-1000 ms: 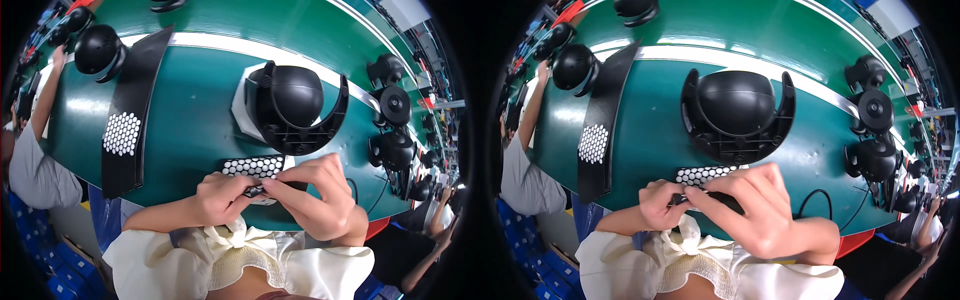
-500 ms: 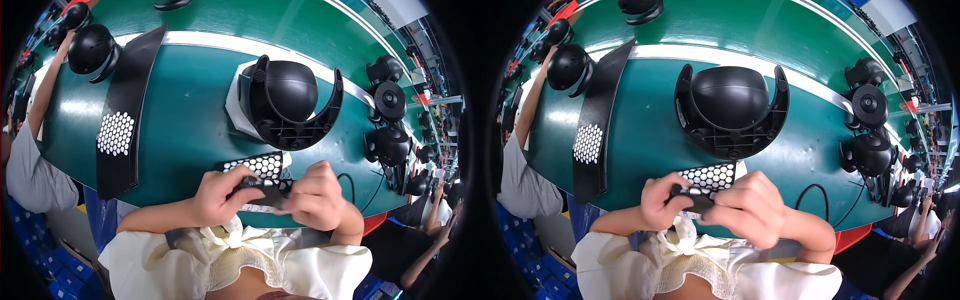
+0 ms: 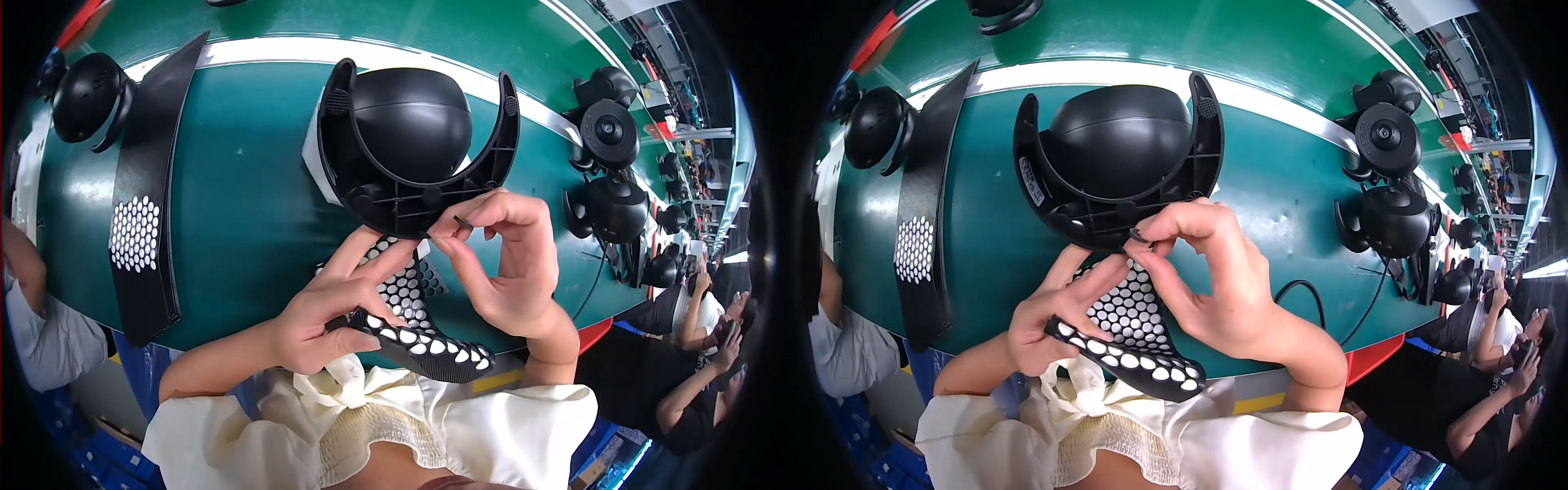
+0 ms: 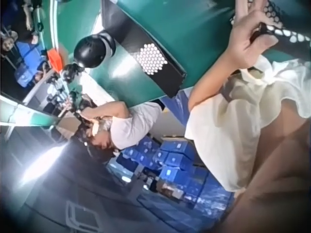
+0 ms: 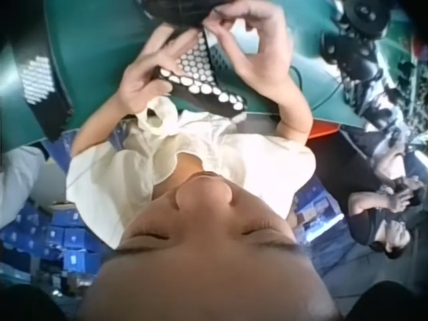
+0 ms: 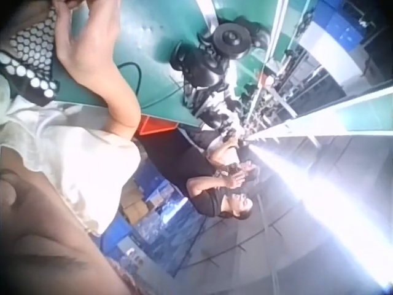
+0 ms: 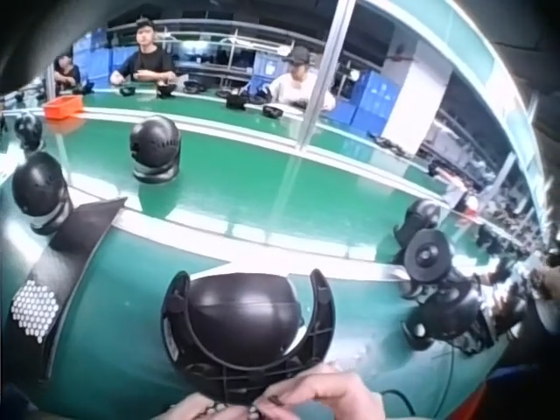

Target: Assembling and inspecting spherical black lamp fixture components on a factory production line.

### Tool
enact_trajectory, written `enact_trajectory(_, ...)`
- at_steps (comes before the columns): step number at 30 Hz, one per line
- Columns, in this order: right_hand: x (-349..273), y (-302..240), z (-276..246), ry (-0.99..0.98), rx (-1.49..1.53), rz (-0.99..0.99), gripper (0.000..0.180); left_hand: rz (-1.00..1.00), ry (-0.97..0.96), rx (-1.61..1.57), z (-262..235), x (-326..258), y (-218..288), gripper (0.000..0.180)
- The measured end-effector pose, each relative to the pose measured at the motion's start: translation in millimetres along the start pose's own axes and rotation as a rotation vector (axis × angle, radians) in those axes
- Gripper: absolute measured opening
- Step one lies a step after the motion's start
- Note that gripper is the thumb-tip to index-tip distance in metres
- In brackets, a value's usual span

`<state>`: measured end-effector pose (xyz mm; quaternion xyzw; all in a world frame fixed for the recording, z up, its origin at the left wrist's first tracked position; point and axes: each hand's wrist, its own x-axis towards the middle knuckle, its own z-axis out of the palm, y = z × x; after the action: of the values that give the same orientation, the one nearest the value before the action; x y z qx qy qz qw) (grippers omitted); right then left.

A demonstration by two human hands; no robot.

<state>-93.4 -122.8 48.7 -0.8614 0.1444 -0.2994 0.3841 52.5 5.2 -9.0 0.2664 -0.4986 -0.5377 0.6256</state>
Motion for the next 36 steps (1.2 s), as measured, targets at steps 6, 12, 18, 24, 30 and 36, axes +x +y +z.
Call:
enact_trajectory(6,1.2,-1.6,-3.2,-0.031,-0.014,0.051,0.033,-0.016,0.017,0.003,0.9,0.7,2.0,0.019)
enact_trajectory(12,3.4,-0.7,1.1,0.068,0.098,0.058,0.029,-0.002,0.051,-0.051,2.1,3.0,3.2,0.02)
enact_trajectory(18,2.0,-0.2,5.0,0.112,-0.052,0.056,0.029,-0.012,0.031,-0.064,0.3,3.2,1.8,0.02)
enact_trajectory(24,2.1,-4.6,-5.2,-0.04,-0.671,-0.452,0.017,-0.005,0.058,-0.104,0.6,0.0,1.9,0.022)
enact_trajectory(30,-2.9,5.7,-1.5,0.054,-1.041,-0.749,0.015,-0.051,0.09,-0.136,-0.1,0.7,5.1,0.022)
enact_trajectory(36,0.3,34.1,-2.7,0.057,-0.735,-0.882,0.019,-0.022,0.134,-0.162,-2.9,4.4,4.0,0.02)
